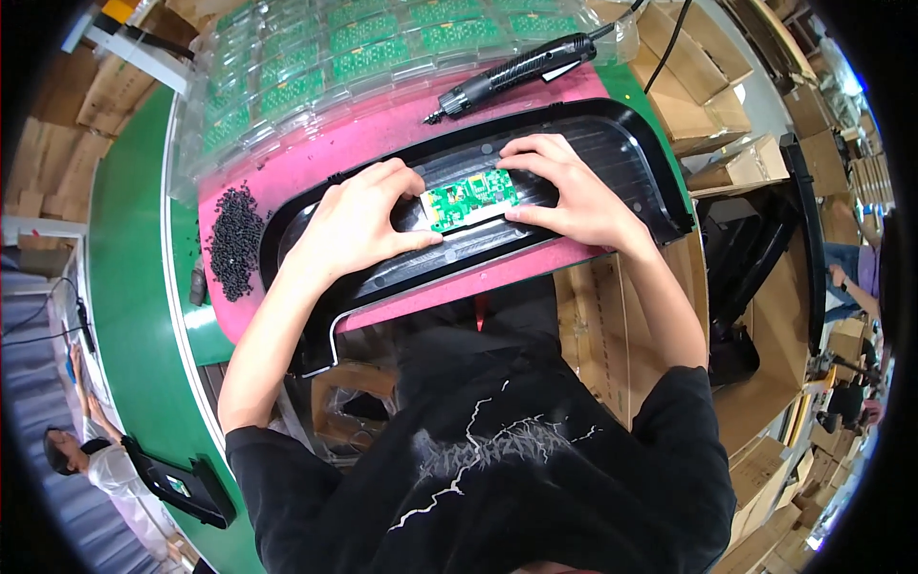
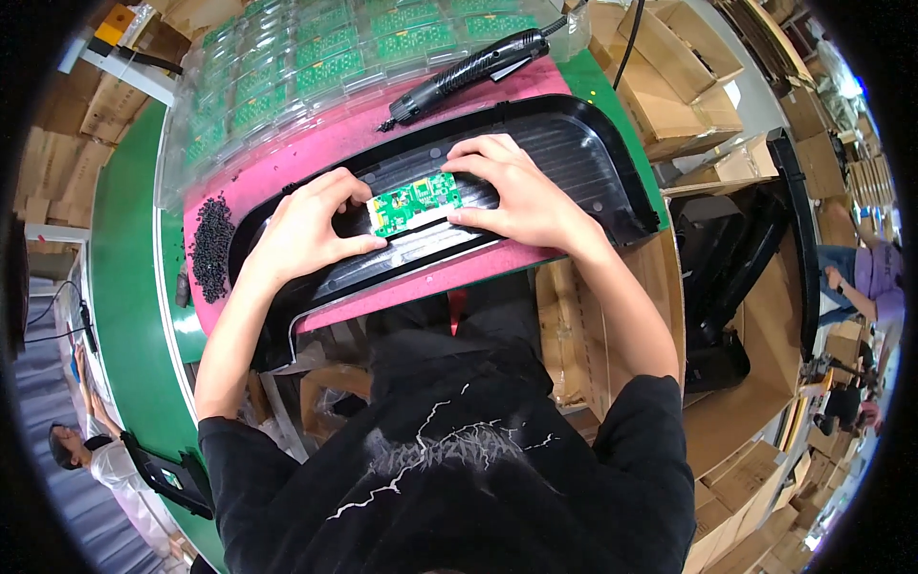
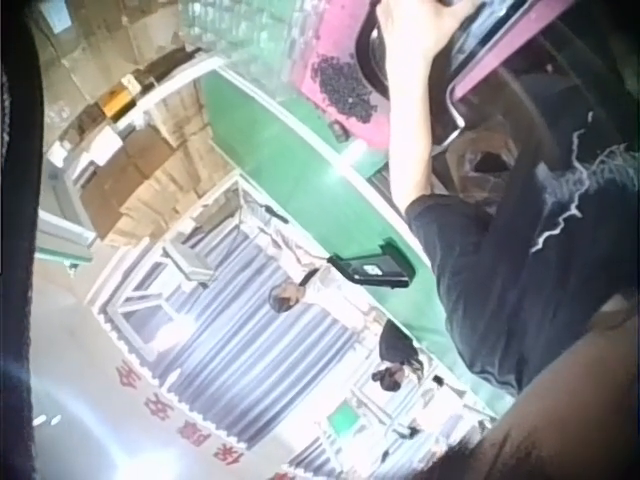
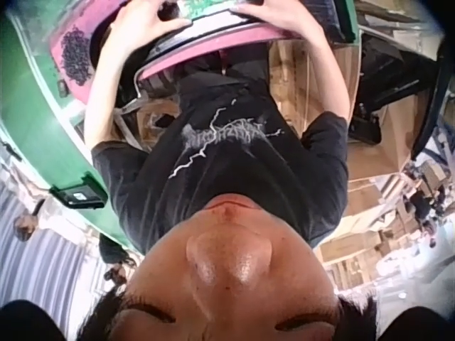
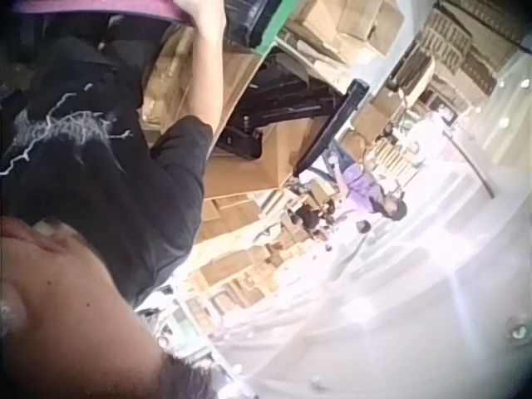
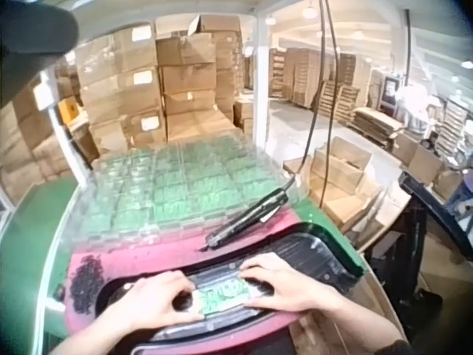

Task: Installing a circuit board into a plastic housing and securing it with an electric screwdriver.

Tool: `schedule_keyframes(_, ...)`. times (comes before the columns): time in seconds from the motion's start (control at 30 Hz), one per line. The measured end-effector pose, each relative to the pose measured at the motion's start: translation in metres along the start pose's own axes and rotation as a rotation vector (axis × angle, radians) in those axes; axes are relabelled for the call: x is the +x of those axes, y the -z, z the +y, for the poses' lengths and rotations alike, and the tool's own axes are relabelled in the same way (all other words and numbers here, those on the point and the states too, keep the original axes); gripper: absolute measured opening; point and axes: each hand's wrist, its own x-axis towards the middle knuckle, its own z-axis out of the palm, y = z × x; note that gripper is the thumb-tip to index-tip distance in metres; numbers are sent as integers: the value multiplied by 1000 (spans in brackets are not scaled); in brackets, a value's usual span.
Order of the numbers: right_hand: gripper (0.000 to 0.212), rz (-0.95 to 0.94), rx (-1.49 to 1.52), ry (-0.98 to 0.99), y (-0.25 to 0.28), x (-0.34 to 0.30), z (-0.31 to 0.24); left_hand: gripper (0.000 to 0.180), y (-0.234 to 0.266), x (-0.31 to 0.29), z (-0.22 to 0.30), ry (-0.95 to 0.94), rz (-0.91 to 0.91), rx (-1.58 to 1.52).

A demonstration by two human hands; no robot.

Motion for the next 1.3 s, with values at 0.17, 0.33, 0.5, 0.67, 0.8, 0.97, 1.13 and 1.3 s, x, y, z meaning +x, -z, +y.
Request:
schedule_keyframes(0.17,52,10,-92,10,-1,3,-3,47,2,2,1,34,-44,52)
schedule_keyframes(0.33,52,12,-120,-3,-2,3,-1,48,-1,4,1,23,-27,77)
schedule_keyframes(0.5,53,11,-119,-28,-4,3,-1,50,-2,4,-2,15,-25,65)
schedule_keyframes(0.67,51,27,-128,-23,-5,4,-5,47,-2,1,-2,6,37,32)
schedule_keyframes(0.8,56,10,-137,-40,-6,5,-7,54,-2,-1,-4,17,26,33)
schedule_keyframes(0.97,57,340,-156,-106,10,8,-6,68,10,-9,-11,23,-46,-162)
schedule_keyframes(1.13,53,567,-561,-266,57,36,29,59,28,-16,-22,-11,-122,-198)
schedule_keyframes(1.3,48,526,183,-361,64,80,48,30,15,-11,-29,-65,-18,-380)
